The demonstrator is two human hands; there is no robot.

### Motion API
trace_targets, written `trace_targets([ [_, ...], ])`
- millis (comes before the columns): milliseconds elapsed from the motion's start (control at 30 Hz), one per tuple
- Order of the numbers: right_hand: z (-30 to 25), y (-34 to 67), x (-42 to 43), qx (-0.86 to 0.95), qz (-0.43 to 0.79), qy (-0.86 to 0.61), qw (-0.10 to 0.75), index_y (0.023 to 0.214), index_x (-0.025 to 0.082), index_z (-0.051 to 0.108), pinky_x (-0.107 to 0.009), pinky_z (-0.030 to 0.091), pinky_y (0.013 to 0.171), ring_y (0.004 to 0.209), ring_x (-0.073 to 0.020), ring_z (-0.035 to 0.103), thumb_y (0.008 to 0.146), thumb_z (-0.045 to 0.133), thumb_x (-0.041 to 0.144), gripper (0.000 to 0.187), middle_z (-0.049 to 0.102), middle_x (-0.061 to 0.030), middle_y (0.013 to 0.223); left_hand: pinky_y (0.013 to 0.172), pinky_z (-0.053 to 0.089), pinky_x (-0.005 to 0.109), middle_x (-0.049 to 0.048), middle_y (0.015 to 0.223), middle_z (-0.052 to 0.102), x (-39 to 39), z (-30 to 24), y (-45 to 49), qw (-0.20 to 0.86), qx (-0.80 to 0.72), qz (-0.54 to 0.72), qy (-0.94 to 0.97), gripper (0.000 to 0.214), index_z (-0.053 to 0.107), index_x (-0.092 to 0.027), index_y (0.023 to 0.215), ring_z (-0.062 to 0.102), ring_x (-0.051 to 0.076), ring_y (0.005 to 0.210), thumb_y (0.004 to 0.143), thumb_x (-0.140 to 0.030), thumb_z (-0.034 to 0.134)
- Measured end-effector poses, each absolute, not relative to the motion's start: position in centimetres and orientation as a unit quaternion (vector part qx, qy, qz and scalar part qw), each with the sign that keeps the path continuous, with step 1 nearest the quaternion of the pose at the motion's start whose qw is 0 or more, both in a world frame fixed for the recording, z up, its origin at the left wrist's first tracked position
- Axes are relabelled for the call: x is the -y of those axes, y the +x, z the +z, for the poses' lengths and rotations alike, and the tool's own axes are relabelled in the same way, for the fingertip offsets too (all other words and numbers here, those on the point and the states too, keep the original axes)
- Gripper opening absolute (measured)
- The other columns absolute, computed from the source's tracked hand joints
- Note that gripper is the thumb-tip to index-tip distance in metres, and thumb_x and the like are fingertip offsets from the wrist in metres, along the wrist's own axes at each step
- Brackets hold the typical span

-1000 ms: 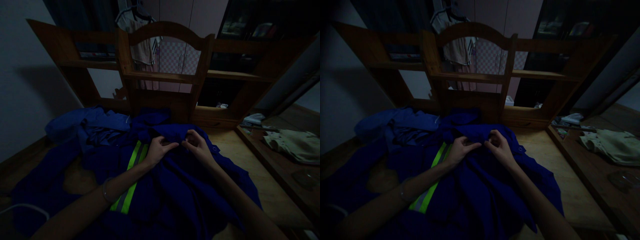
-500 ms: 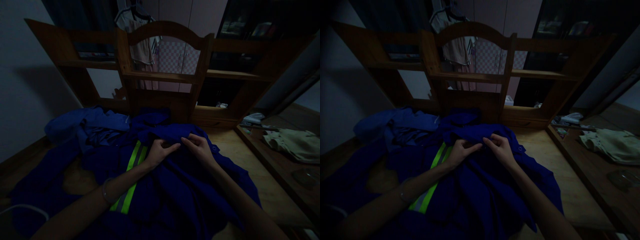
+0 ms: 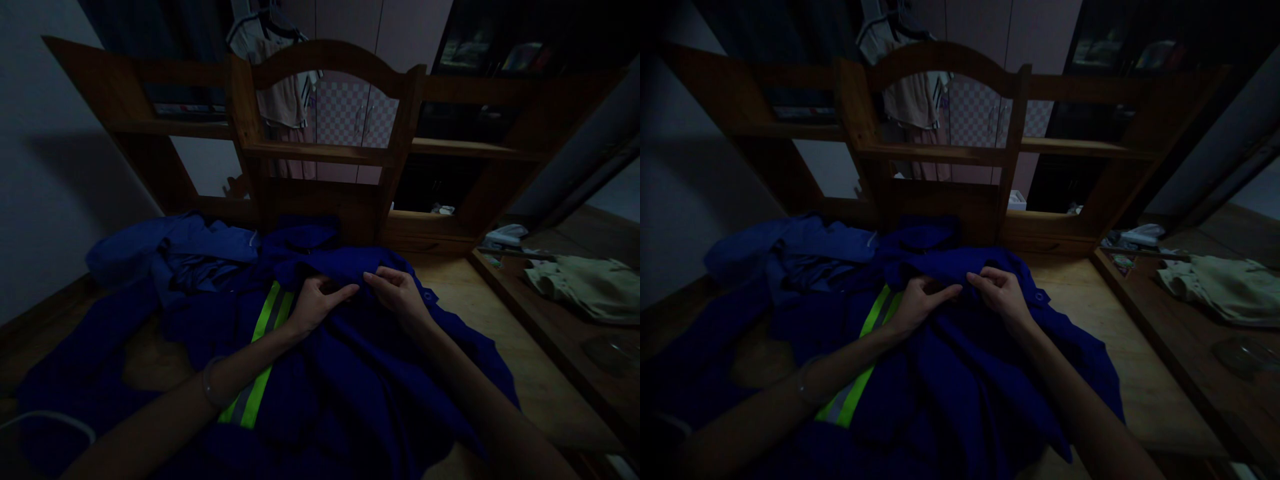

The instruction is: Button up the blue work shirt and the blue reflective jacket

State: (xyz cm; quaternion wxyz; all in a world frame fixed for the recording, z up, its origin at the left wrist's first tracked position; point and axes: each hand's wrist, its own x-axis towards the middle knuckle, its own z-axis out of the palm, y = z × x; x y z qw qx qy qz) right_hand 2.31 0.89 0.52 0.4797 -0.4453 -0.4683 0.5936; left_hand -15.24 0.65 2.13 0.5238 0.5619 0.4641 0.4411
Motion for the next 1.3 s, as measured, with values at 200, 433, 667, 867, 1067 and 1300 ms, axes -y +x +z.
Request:
trace_targets([
  [200,0.7,2.3,-0.9,0.468,0.606,-0.436,0.473,0.078,0.018,0.056,-0.021,0.013,0.037,0.040,-0.0046,0.022,0.069,0.071,0.044,0.031,0.028,0.0092,0.050,0.075,0.051,0.030,0.0065,0.094,0.070,-0.6,2.0,-15.2,0.527,-0.463,0.442,0.559,0.033,0.068,-0.015,0.093,0.065,0.022,0.082,0.069,-0.037,0.072],
  [433,0.6,2.1,-0.9,0.496,0.605,-0.431,0.451,0.080,0.019,0.057,-0.020,0.016,0.038,0.041,-0.0036,0.022,0.062,0.078,0.040,0.035,0.023,0.0106,0.051,0.064,0.048,0.025,0.0039,0.076,0.070,-0.5,1.4,-15.5,0.482,-0.477,0.424,0.600,0.025,0.068,-0.014,0.078,0.064,0.019,0.069,0.073,-0.039,0.068],
  [667,0.5,2.2,-0.9,0.481,0.602,-0.440,0.461,0.065,0.019,0.048,-0.021,0.014,0.038,0.040,-0.0040,0.022,0.061,0.077,0.046,0.040,0.025,0.0102,0.049,0.067,0.048,0.026,0.0036,0.077,0.071,-0.2,1.5,-15.3,0.448,-0.481,0.419,0.626,0.024,0.071,-0.016,0.076,0.064,0.020,0.070,0.075,-0.039,0.065],
  [867,0.7,2.3,-0.8,0.465,0.627,-0.426,0.457,0.068,0.017,0.053,-0.022,0.011,0.038,0.039,-0.0037,0.021,0.067,0.073,0.044,0.034,0.026,0.0098,0.047,0.075,0.049,0.028,0.0047,0.089,0.072,0.0,1.6,-15.2,0.452,-0.470,0.427,0.626,0.025,0.071,-0.017,0.089,0.065,0.021,0.079,0.077,-0.037,0.065],
  [1067,0.6,2.3,-0.7,0.457,0.637,-0.414,0.463,0.069,0.016,0.055,-0.022,0.010,0.037,0.038,-0.0034,0.021,0.071,0.070,0.042,0.030,0.029,0.0090,0.048,0.078,0.049,0.028,0.0054,0.097,0.071,0.3,2.1,-15.2,0.479,-0.451,0.436,0.614,0.027,0.069,-0.017,0.096,0.065,0.022,0.085,0.078,-0.036,0.064],
  [1300,0.7,2.2,-0.6,0.442,0.646,-0.411,0.467,0.070,0.016,0.055,-0.022,0.009,0.036,0.037,-0.0032,0.022,0.069,0.071,0.042,0.031,0.031,0.0089,0.048,0.075,0.050,0.028,0.0049,0.091,0.071,0.4,2.3,-15.3,0.455,-0.459,0.439,0.624,0.026,0.069,-0.017,0.093,0.065,0.022,0.082,0.078,-0.037,0.064],
])
